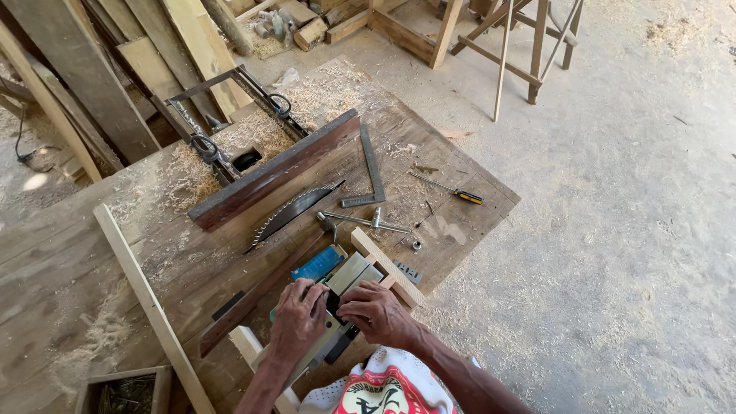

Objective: The person adjusts a green and silver woodworking machine on a workbench using a T-handle wrench and a metal ruler. They loosen and tighten bolts, reposition the machine, and check alignment with the ruler.

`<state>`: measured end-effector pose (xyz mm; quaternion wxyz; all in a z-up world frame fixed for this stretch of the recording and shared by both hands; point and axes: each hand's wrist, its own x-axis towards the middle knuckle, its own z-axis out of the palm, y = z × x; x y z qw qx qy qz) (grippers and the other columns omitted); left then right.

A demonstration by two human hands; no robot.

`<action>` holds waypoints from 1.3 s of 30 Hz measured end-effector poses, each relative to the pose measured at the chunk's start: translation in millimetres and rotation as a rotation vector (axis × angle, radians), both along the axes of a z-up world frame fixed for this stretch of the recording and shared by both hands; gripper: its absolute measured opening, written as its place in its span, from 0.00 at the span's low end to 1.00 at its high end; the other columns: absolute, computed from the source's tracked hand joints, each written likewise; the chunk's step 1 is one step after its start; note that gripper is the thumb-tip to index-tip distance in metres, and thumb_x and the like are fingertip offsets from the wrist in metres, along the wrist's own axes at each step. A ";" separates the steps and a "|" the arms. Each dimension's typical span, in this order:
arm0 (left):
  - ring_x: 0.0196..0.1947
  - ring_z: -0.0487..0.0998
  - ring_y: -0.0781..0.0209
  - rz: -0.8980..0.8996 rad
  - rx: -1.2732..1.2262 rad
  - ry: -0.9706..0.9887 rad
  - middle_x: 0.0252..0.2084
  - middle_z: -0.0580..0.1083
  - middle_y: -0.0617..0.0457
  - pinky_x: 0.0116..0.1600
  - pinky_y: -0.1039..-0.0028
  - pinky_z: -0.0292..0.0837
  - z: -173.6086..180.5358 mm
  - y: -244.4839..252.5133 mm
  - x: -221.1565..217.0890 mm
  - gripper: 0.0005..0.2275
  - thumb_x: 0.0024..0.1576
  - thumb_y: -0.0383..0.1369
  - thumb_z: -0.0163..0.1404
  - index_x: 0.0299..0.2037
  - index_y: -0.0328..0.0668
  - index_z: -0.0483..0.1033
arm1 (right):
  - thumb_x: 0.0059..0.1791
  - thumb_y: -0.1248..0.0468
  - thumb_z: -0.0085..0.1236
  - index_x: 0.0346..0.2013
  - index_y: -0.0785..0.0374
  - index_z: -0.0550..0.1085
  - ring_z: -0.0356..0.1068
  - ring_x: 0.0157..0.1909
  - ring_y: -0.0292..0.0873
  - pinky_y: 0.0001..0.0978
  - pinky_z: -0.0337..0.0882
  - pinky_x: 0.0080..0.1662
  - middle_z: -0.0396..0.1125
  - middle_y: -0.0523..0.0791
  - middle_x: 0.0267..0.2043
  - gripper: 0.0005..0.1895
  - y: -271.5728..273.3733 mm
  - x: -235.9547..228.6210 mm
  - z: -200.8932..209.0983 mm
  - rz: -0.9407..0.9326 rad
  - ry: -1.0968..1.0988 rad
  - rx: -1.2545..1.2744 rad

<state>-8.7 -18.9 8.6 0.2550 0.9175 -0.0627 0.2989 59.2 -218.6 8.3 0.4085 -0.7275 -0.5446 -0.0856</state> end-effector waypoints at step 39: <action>0.43 0.76 0.46 0.004 0.063 -0.032 0.44 0.74 0.48 0.49 0.58 0.73 -1.3 -2.2 3.2 0.06 0.56 0.29 0.55 0.42 0.40 0.78 | 0.42 0.72 0.62 0.42 0.61 0.81 0.71 0.48 0.44 0.38 0.71 0.53 0.75 0.42 0.45 0.13 -5.4 9.5 1.2 0.085 -0.033 -0.009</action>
